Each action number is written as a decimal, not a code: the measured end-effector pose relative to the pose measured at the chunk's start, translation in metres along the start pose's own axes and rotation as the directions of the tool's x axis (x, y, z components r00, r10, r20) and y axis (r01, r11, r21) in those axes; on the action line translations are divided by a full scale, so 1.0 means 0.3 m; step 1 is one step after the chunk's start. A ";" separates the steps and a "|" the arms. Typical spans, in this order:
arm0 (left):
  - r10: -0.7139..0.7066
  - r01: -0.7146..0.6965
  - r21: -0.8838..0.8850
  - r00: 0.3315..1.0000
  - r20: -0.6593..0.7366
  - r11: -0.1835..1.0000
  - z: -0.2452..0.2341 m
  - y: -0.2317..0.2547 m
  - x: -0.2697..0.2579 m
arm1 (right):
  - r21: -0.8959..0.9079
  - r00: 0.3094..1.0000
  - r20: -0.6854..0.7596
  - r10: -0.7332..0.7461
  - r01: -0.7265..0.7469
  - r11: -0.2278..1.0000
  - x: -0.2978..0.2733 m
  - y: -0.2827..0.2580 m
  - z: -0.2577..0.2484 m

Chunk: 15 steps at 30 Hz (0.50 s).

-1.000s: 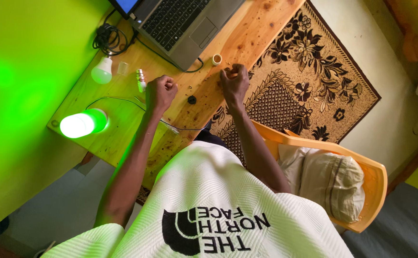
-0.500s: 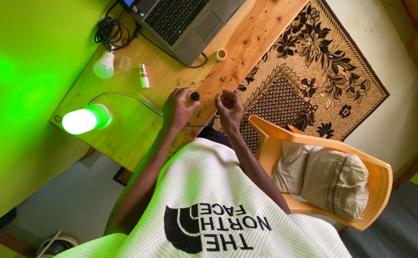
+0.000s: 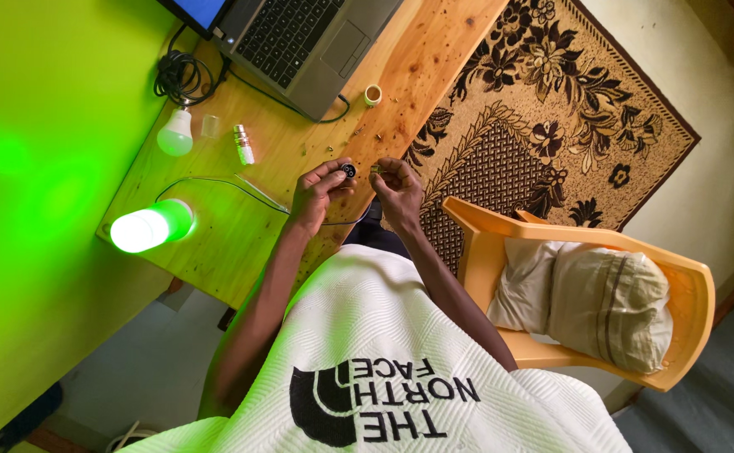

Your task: The person assembles a small light fixture on a wooden table. They screw a bulb into a socket, connect the socket to a power cord, and plug the cord into a power strip. The bulb lights up and changes color. The person then handles small metal parts on the table.

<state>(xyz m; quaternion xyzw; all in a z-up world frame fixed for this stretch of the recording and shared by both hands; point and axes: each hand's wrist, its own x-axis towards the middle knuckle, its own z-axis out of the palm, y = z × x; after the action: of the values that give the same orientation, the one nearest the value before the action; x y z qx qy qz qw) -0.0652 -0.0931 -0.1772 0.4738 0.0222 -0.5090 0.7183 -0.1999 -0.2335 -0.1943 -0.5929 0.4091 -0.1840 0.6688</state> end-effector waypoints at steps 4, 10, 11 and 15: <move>-0.012 0.024 -0.131 0.996 0.094 0.991 0.017 0.021 -0.037 | 0.168 0.999 0.033 -0.011 0.005 0.986 -0.013 0.003 -0.001; -0.006 0.016 -0.103 0.996 0.094 0.995 0.061 0.062 -0.058 | 0.217 0.993 0.107 -0.051 0.027 0.976 -0.033 -0.054 -0.015; -0.008 0.018 -0.097 0.995 0.097 0.995 0.065 0.068 -0.059 | 0.201 0.993 0.105 -0.047 0.025 0.979 -0.035 -0.062 -0.014; -0.007 0.014 -0.067 0.994 0.109 0.998 0.075 0.080 -0.065 | 0.177 0.994 0.109 -0.005 -0.014 0.984 -0.040 -0.075 -0.010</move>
<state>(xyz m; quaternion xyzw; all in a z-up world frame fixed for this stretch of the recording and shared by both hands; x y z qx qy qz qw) -0.0666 -0.0944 -0.1391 0.4208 0.0030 -0.5367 0.7313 -0.2041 -0.2318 -0.1690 -0.5391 0.3554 -0.1856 0.7407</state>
